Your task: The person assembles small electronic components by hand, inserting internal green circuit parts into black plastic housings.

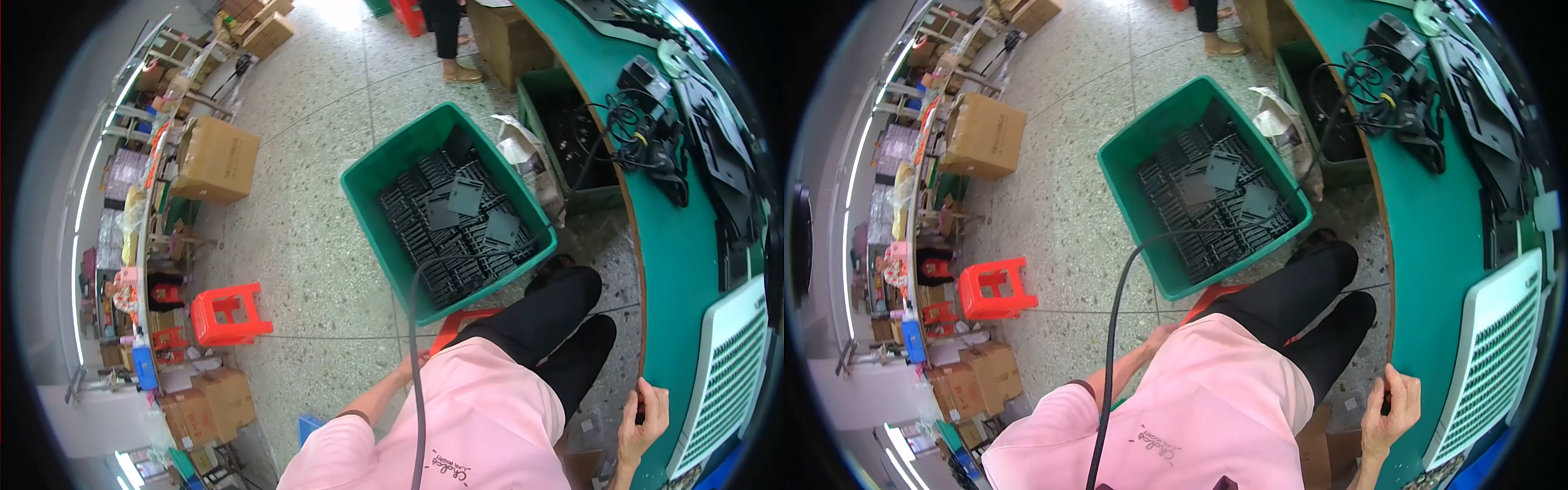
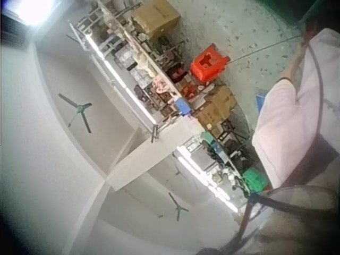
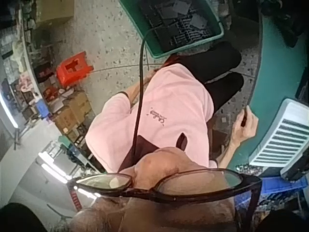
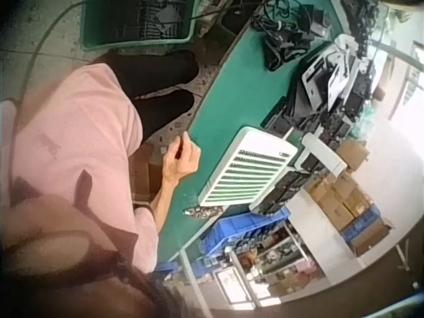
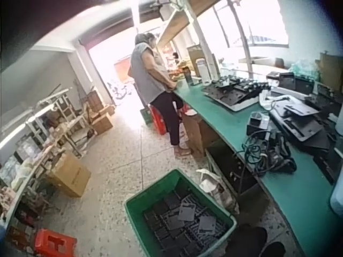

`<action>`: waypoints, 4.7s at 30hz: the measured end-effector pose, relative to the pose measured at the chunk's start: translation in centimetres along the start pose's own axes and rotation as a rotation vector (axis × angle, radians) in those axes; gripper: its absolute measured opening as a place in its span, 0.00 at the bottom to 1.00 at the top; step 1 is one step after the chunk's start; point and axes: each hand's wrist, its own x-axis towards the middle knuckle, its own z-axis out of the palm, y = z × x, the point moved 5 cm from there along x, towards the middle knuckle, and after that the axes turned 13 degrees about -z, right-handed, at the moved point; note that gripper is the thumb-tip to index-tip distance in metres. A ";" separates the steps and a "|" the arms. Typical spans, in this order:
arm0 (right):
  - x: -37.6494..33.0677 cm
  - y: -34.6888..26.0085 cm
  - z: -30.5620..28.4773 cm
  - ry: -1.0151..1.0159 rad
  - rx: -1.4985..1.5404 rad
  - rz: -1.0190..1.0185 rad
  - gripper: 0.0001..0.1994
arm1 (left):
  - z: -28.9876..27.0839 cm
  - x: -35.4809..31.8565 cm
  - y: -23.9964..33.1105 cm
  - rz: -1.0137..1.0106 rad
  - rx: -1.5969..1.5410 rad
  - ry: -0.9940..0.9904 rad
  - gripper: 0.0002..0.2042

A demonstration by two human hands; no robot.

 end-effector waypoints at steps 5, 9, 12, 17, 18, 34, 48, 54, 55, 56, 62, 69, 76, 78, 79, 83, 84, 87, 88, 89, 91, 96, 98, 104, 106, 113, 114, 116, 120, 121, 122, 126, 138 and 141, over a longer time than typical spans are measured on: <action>-1.6 -1.4 -0.4 0.122 -0.069 -0.020 0.16 | -1.9 2.0 3.3 0.158 0.308 0.189 0.23; -4.7 -4.6 1.3 0.203 -0.078 -0.021 0.16 | -3.1 -1.3 10.9 0.422 0.294 0.230 0.23; -7.9 -5.9 3.4 0.276 0.065 0.211 0.16 | -0.5 -7.5 20.4 0.561 0.206 0.077 0.19; -19.1 -2.9 8.0 0.476 0.090 0.973 0.12 | 11.0 -25.1 33.6 1.620 0.520 -0.212 0.11; -22.1 -2.3 9.7 0.478 0.062 1.114 0.12 | 13.5 -27.8 34.6 1.762 0.495 -0.322 0.11; -32.6 -12.5 36.4 0.468 0.591 2.191 0.30 | 31.5 -30.5 38.6 1.865 1.292 -0.921 0.07; -25.2 -14.0 30.0 0.683 0.362 2.493 0.35 | 31.1 -30.4 38.6 1.785 1.352 -0.949 0.05; -23.9 -13.8 30.0 0.814 0.370 2.617 0.42 | 31.3 -30.6 38.7 1.825 1.359 -0.926 0.05; -23.9 -13.5 29.9 0.880 0.369 2.641 0.43 | 31.3 -30.8 38.5 1.853 1.359 -0.903 0.05; -23.6 -12.9 29.9 0.885 0.387 2.641 0.43 | 31.2 -31.0 38.5 1.856 1.374 -0.901 0.05; -21.5 -5.9 25.5 0.698 -0.050 2.163 0.46 | 31.4 -31.7 37.8 1.902 1.381 -0.906 0.05; -21.8 -7.2 24.5 0.417 0.156 2.219 0.38 | 31.0 -30.1 38.5 1.964 1.442 -0.767 0.06; -31.7 -18.1 27.7 0.467 0.115 2.799 0.41 | 31.0 -29.6 38.5 1.968 1.476 -0.724 0.05; -33.5 -20.5 28.9 0.488 0.075 2.901 0.41 | 31.0 -29.8 38.5 2.010 1.360 -0.706 0.13; -34.1 -22.4 30.1 0.712 0.093 3.113 0.42 | 31.0 -29.8 38.5 2.008 1.368 -0.708 0.13; -27.4 -25.1 34.9 1.470 0.158 3.352 0.49 | 31.1 -29.8 38.8 2.044 1.371 -0.684 0.11; -24.7 -27.5 40.4 1.571 0.098 3.373 0.51 | 31.0 -30.2 38.3 2.034 1.382 -0.708 0.10; -17.6 -23.5 46.9 2.947 0.226 2.768 0.54 | 31.4 -30.4 38.4 2.037 1.409 -0.721 0.08; -17.4 -23.0 46.4 3.177 0.315 2.610 0.53 | 31.4 -30.5 38.3 2.004 1.422 -0.753 0.04; -17.3 -23.1 46.3 3.408 0.407 2.420 0.52 | 31.4 -30.7 38.1 1.996 1.433 -0.774 0.04; -17.8 -23.6 45.1 3.347 0.494 2.357 0.50 | 31.5 -30.7 37.9 1.927 1.473 -0.816 0.05; -18.5 -23.0 42.5 3.149 0.540 2.389 0.39 | 31.7 -30.4 38.1 1.983 1.436 -0.843 0.06; -19.1 -22.2 42.5 3.111 0.737 2.196 0.44 | 31.7 -30.5 38.2 2.010 1.418 -0.856 0.05; -18.0 -23.3 41.6 3.139 0.843 2.030 0.36 | 31.6 -29.8 38.7 1.971 1.459 -0.837 0.05; -17.4 -23.9 40.0 3.163 0.902 1.874 0.29 | 31.6 -29.5 38.8 1.986 1.461 -0.793 0.06; -17.0 -24.4 38.5 3.167 0.997 1.646 0.25 | 31.7 -30.1 39.3 2.007 1.458 -0.763 0.07; -17.0 -24.7 38.6 3.183 0.985 1.615 0.25 | 31.8 -30.2 39.0 2.010 1.442 -0.786 0.08; -17.1 -24.4 38.7 3.215 0.953 1.570 0.25 | 31.8 -30.0 38.6 2.014 1.421 -0.828 0.08; -17.6 -24.2 39.3 3.270 0.855 1.621 0.25 | 31.5 -30.0 38.3 1.977 1.402 -0.869 0.09; -17.6 -24.4 39.4 3.239 0.831 1.639 0.25 | 31.5 -29.9 38.1 1.980 1.441 -0.869 0.09; -17.2 -23.9 39.4 3.204 0.829 1.649 0.26 | 31.5 -29.7 38.5 1.990 1.449 -0.849 0.09; -16.8 -22.8 39.4 3.173 0.923 1.683 0.25 | 31.5 -30.3 39.0 1.974 1.376 -0.865 0.06; -16.5 -25.6 40.2 2.830 1.246 1.607 0.21 | 31.1 -30.9 38.3 2.078 1.404 -0.773 0.05; -16.6 -27.1 39.8 2.678 1.321 1.631 0.23 | 31.1 -31.2 37.6 2.090 1.400 -0.756 0.05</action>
